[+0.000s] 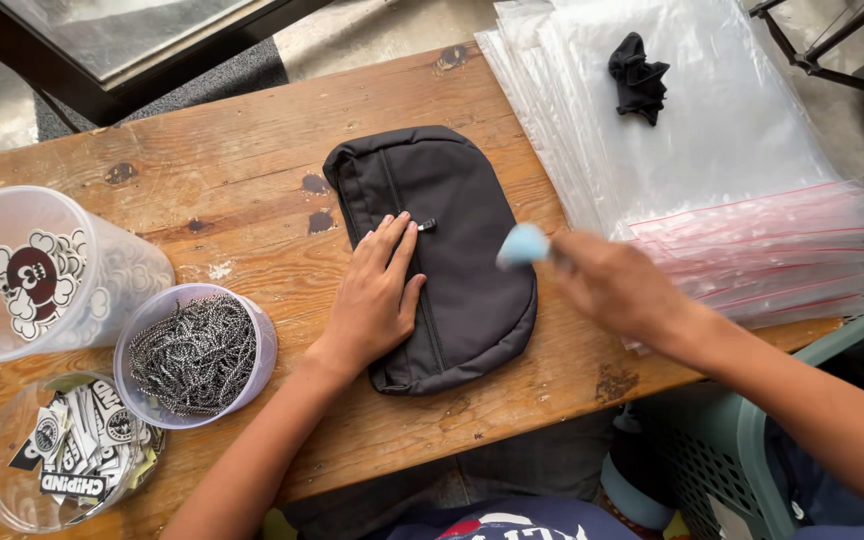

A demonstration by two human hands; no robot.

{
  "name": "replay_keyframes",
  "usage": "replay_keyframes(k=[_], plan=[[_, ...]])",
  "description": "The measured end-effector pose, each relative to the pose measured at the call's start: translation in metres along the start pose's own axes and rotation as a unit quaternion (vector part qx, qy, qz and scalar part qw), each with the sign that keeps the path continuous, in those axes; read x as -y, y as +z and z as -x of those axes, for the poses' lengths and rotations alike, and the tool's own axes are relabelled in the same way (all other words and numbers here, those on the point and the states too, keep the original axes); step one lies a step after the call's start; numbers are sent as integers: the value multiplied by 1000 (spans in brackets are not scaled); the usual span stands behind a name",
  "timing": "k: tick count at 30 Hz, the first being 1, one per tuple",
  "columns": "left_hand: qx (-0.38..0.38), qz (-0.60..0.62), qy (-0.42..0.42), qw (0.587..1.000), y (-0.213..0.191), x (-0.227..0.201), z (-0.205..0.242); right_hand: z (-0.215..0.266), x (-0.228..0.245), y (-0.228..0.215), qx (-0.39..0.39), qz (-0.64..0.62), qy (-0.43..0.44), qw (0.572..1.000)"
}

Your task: The person cleans a black bag with a brush, attaches a sticker and chain to it, and then places the bag into a plastic bag.

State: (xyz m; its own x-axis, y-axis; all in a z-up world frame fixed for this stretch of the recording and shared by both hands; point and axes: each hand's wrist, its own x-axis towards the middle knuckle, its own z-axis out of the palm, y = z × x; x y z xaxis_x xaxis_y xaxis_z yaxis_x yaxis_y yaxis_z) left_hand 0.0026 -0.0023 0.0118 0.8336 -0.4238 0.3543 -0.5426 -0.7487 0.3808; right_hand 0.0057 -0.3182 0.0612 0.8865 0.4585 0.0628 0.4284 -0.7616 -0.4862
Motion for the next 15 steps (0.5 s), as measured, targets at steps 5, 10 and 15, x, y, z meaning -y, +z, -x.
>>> replay_keyframes(k=[5,10,15], plan=[[17,-82,2,996,-3,-12,-22,-10,7,-22,-103,54,27,993],[-16,-94,97,991,15,-31,-66,-12,18,-19,-136,-29,57,989],[-34,-60,165,984,52,-28,-87,-12,13,-17,-141,-83,92,982]])
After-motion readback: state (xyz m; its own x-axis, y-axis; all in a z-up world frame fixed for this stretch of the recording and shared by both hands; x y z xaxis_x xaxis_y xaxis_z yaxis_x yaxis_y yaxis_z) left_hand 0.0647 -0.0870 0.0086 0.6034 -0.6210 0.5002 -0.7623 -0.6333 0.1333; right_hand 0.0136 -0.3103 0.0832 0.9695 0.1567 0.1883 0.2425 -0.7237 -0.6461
